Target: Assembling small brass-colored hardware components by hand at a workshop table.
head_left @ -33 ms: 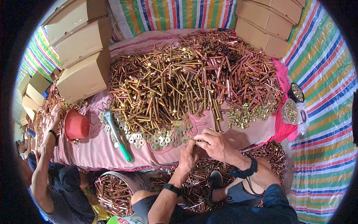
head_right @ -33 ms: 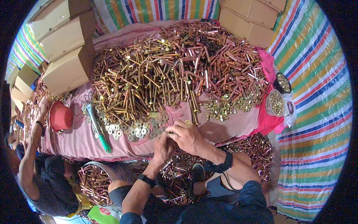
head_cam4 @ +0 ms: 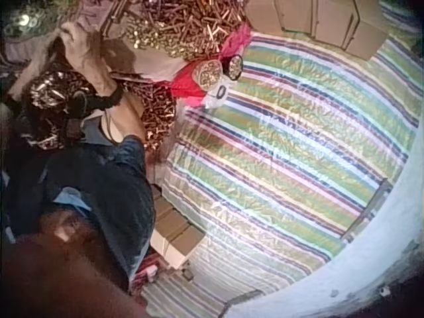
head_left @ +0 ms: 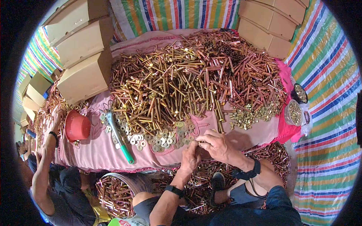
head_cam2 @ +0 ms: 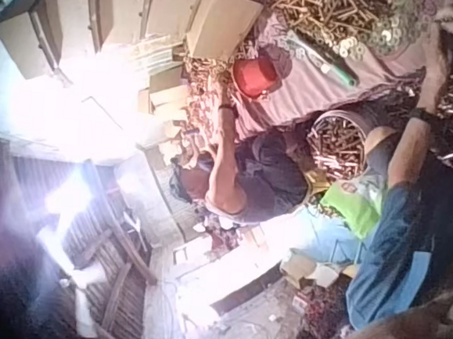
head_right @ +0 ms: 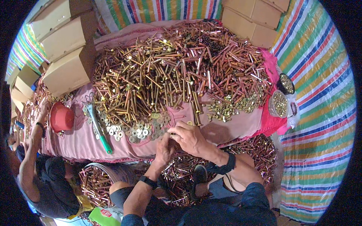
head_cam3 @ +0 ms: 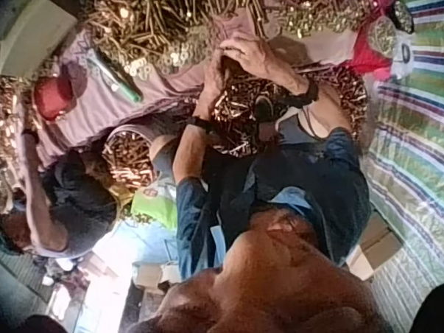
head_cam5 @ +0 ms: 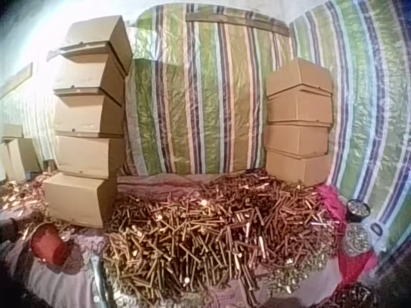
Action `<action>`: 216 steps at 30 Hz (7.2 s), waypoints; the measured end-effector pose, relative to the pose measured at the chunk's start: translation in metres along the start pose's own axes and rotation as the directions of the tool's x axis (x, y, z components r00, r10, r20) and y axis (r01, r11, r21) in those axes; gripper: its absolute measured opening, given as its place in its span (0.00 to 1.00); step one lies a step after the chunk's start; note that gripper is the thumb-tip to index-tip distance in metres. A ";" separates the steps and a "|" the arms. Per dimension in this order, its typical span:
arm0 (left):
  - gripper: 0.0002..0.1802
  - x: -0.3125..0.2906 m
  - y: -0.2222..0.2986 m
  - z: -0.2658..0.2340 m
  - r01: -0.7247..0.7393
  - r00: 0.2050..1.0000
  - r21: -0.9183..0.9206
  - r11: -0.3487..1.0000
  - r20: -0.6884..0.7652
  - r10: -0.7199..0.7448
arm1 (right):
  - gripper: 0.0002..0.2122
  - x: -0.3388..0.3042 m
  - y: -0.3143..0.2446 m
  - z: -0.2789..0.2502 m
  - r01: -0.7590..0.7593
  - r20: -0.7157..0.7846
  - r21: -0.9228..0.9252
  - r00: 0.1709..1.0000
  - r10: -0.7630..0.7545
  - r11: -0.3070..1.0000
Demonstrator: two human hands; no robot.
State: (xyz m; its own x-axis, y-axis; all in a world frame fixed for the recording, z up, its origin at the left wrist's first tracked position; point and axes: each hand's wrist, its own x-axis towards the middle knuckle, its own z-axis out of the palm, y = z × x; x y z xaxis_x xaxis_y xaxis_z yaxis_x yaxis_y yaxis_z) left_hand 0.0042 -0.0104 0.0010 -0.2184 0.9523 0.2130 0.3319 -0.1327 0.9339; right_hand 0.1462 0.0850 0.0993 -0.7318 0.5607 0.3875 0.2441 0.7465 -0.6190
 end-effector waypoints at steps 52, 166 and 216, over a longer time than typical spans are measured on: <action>0.22 0.005 0.015 -0.005 -0.085 0.996 -0.001 0.996 -0.014 0.085 | 0.10 0.006 0.006 -0.011 -0.048 0.058 0.227 0.998 0.036 0.973; 0.07 0.021 0.023 0.011 0.000 0.994 0.109 0.994 -0.106 0.012 | 0.07 -0.036 0.054 -0.017 -0.183 0.159 -0.277 0.959 0.233 0.943; 0.15 0.014 0.026 0.007 0.014 0.999 0.022 1.000 -0.035 -0.014 | 0.08 0.014 0.086 -0.078 -0.594 -0.169 -0.212 0.804 0.570 0.776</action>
State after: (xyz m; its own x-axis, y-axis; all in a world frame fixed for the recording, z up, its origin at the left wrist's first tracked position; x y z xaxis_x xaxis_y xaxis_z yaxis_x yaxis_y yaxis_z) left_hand 0.0160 0.0019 0.0260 -0.2546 0.9440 0.2100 0.3490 -0.1128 0.9303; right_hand 0.2066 0.1848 0.1050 -0.3416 0.9369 0.0743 0.7591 0.3217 -0.5659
